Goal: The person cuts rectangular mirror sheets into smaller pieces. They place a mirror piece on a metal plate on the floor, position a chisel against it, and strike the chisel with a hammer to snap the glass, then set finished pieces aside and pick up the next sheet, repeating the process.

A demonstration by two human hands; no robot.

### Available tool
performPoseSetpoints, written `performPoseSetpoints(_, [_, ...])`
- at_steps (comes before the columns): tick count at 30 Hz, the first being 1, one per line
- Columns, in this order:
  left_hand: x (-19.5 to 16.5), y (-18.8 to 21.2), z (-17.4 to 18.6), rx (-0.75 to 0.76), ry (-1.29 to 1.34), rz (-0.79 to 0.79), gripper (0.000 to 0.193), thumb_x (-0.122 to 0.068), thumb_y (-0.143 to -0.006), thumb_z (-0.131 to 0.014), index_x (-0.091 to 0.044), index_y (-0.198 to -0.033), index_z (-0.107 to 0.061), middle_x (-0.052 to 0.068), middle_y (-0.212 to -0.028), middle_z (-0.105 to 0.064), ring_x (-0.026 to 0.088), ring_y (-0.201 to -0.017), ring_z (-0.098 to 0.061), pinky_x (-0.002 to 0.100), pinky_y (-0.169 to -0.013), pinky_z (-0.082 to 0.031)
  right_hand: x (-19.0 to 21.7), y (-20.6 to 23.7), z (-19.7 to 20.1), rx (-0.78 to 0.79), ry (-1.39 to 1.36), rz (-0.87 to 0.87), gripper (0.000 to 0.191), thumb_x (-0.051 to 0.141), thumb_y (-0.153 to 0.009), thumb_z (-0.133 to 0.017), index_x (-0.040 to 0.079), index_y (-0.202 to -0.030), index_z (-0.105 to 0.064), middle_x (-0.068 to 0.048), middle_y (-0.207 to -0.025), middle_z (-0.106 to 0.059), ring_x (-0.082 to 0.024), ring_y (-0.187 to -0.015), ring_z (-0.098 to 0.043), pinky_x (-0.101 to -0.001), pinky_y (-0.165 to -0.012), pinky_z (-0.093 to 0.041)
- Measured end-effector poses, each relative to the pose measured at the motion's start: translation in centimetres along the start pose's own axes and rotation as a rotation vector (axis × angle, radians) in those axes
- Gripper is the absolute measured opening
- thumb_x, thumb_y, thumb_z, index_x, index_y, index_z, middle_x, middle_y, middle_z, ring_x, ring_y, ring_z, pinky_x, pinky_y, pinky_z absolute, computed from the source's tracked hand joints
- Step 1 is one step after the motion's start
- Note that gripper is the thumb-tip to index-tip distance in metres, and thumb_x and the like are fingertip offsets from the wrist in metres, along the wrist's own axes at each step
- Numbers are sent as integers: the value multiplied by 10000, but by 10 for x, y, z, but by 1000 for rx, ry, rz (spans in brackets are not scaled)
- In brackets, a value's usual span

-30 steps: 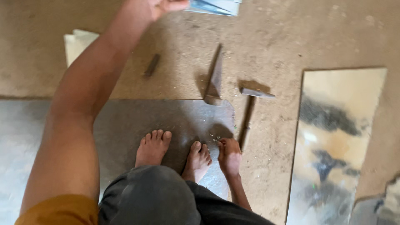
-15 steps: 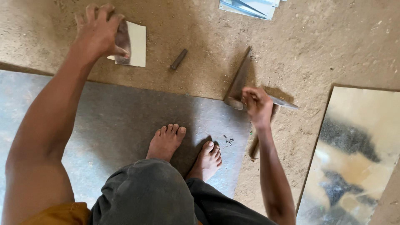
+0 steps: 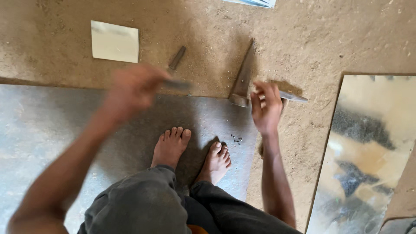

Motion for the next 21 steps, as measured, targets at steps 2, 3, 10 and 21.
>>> performPoseSetpoints(2, [-34,5,-49,26,127,-86,235,-25,-863,-757,-123,-1077,-760,76,-1079,-745,270,-990,-714,396,-841,-589,14,29,12,-89,-76,-13,306,-118,-970,-640,17,-1245,-639,-158,-1168,-665,-232,-944,-712,-323,-699,-636])
performPoseSetpoints(3, [-48,8,-69,17,172,-136,207,-57,-863,-785,-119,-1058,-757,77,-1084,-736,281,-1011,-708,399,-840,-584,19,44,16,-132,-108,-29,306,-127,-976,-622,10,-1250,-620,-163,-1215,-659,-235,-987,-706,-331,-737,-635])
performPoseSetpoints(10, [-50,15,-148,140,545,-70,303,-74,-878,-778,-96,-1163,-677,91,-1203,-709,303,-1205,-662,451,-1168,-463,47,108,-8,14,61,-56,575,-172,-857,-550,-2,-1406,-535,-227,-1353,-600,-385,-1235,-629,-444,-984,-567])
performPoseSetpoints(21, [-51,37,-198,116,613,14,414,-30,-1014,-526,-90,-1423,-511,150,-1485,-575,353,-1491,-494,431,-1267,-364,47,105,-21,-43,109,-12,339,-125,-968,-521,-11,-1278,-597,-213,-1137,-738,-347,-998,-769,-385,-865,-634])
Point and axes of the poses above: each hand's wrist, its own y-axis away from the middle knuckle, its own z-axis out of the back of the hand, x = y × z, the point moved 8 cm from there along -y, towards the middle knuckle
